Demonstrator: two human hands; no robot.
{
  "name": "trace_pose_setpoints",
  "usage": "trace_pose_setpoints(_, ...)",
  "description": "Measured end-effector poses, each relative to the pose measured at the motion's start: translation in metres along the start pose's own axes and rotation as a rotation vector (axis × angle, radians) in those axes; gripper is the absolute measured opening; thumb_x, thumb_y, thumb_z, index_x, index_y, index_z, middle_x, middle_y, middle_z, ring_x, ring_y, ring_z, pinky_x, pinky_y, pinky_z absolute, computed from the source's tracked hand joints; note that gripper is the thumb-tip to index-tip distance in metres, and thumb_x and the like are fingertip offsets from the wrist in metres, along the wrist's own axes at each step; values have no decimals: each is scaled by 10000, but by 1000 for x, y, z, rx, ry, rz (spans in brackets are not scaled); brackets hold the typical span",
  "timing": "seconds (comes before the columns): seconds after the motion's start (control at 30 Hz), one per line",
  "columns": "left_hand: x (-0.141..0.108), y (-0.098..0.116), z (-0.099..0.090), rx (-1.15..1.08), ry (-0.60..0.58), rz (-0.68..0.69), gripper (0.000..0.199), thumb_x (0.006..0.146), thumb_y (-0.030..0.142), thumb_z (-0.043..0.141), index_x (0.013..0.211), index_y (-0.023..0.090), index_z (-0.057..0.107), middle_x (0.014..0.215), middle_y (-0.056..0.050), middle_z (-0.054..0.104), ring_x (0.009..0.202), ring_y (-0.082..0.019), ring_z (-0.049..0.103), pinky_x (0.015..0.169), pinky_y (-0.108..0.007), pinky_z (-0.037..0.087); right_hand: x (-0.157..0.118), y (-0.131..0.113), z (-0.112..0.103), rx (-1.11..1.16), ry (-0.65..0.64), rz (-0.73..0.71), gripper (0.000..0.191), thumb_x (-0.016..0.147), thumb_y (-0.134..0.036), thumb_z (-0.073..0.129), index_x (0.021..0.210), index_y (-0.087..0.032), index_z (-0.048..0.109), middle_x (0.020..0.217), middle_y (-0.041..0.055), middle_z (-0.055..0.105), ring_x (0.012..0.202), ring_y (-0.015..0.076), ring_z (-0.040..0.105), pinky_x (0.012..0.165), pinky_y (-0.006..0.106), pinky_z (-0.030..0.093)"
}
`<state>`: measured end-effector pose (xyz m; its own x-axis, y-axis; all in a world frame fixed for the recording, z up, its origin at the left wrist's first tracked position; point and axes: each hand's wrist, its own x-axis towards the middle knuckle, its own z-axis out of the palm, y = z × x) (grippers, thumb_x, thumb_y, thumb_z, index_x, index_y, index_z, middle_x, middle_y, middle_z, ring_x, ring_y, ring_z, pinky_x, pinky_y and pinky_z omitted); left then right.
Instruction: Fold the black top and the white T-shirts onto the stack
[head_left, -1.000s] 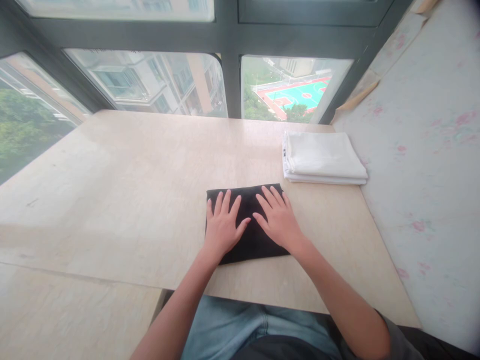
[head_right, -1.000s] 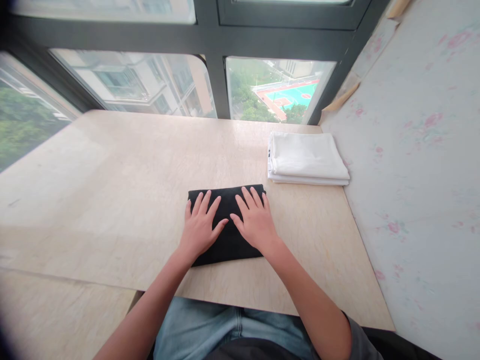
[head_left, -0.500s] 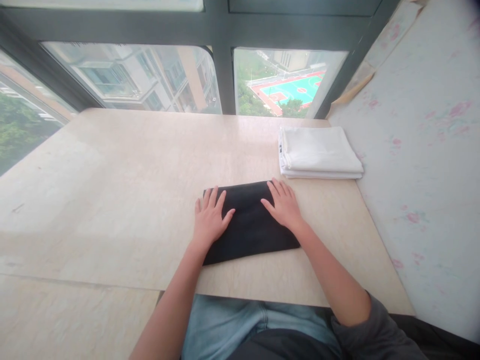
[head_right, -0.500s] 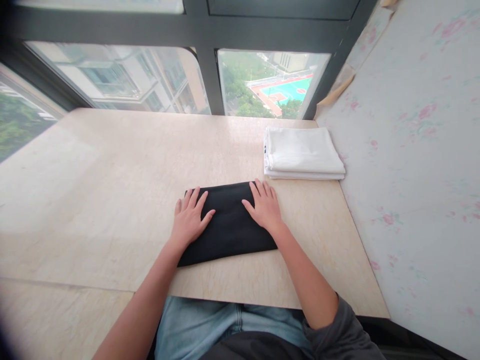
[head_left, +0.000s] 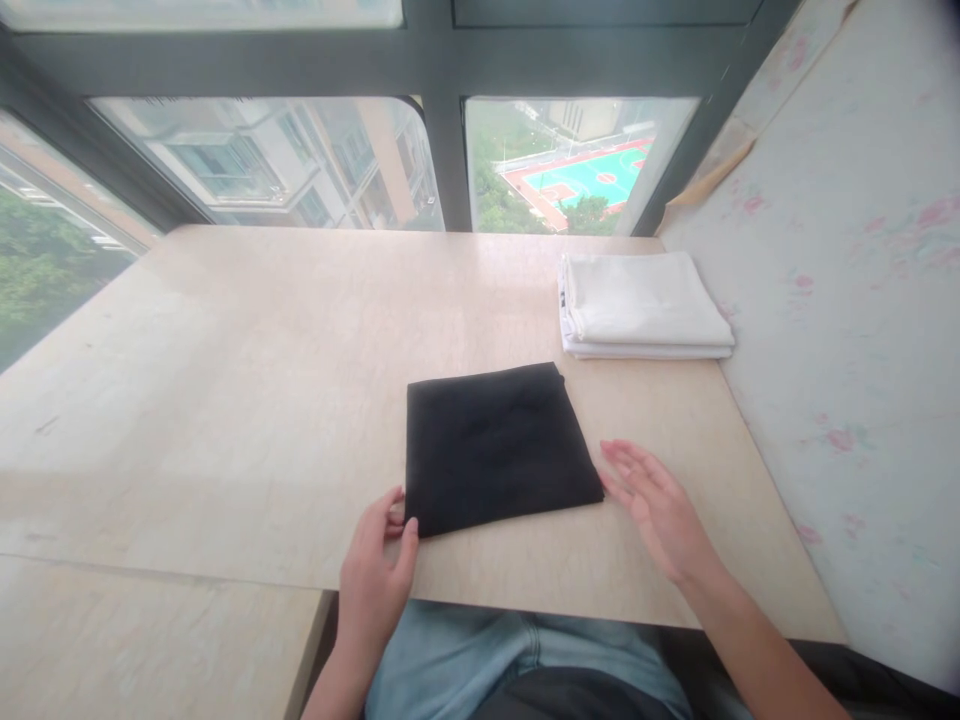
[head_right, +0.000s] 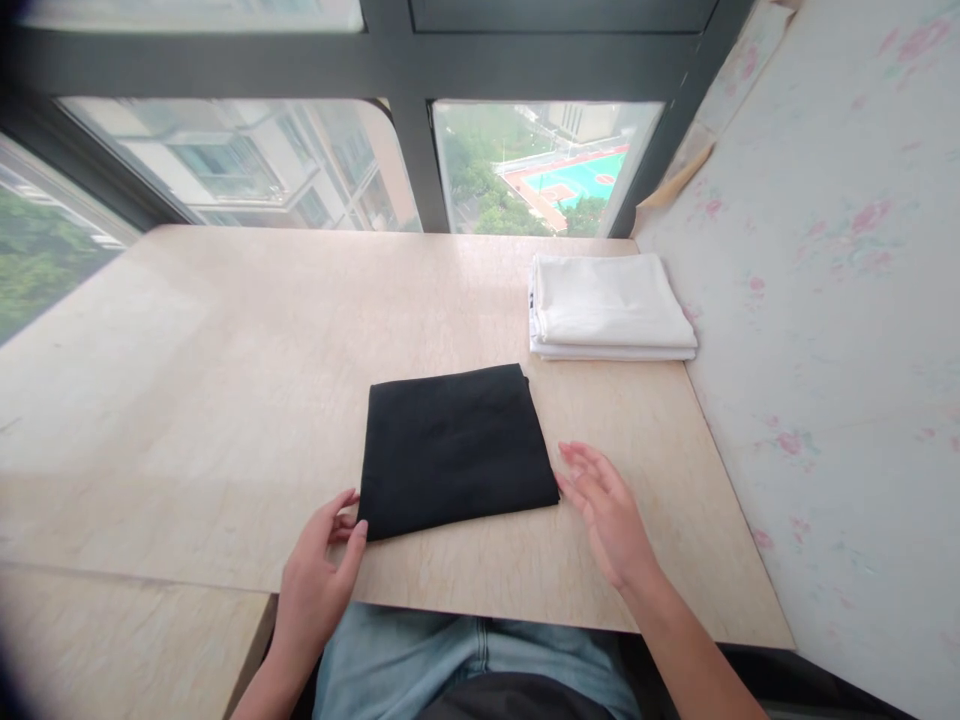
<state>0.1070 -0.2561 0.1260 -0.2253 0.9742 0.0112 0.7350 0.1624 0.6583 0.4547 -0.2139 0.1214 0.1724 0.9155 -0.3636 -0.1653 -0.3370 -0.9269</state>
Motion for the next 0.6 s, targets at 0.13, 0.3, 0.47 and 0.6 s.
trace_pose_setpoints(0.13,-17,8,-11,-216,-96,-199,493,820,490,621,1266,285,575,1127,-77,677,956,-251,681,877,-403,557,-25,-6,-6,119,-15,176,395,822,-418,710,1182,-287,619,1383,93,586,1320,264,537,1056,452,525)
trace_pose_setpoints(0.3,0,16,-23,-555,-157,-490,652,735,577,695,1247,191,577,945,-52,691,701,-162,626,666,-303,530,-16,-6,0,-1,-15,250,499,814,-457,722,1243,-248,578,1260,105,643,992,222,699,777,339,610)
trace_pose_setpoints(0.47,6,27,-23,-603,-297,-628,623,709,614,716,1127,162,619,521,80,456,478,-86,419,457,-184,273,-2,-7,14,-217,-144,255,387,866,-543,632,1024,-190,618,856,34,651,598,127,642,473,228,434)
trace_pose_setpoints(0.6,7,34,-16,-554,-414,-610,510,696,626,720,856,152,624,516,66,468,442,-53,343,449,-180,204,4,-11,22,-326,-209,182,374,857,-547,626,812,-178,577,694,-10,584,512,109,582,435,213,334)
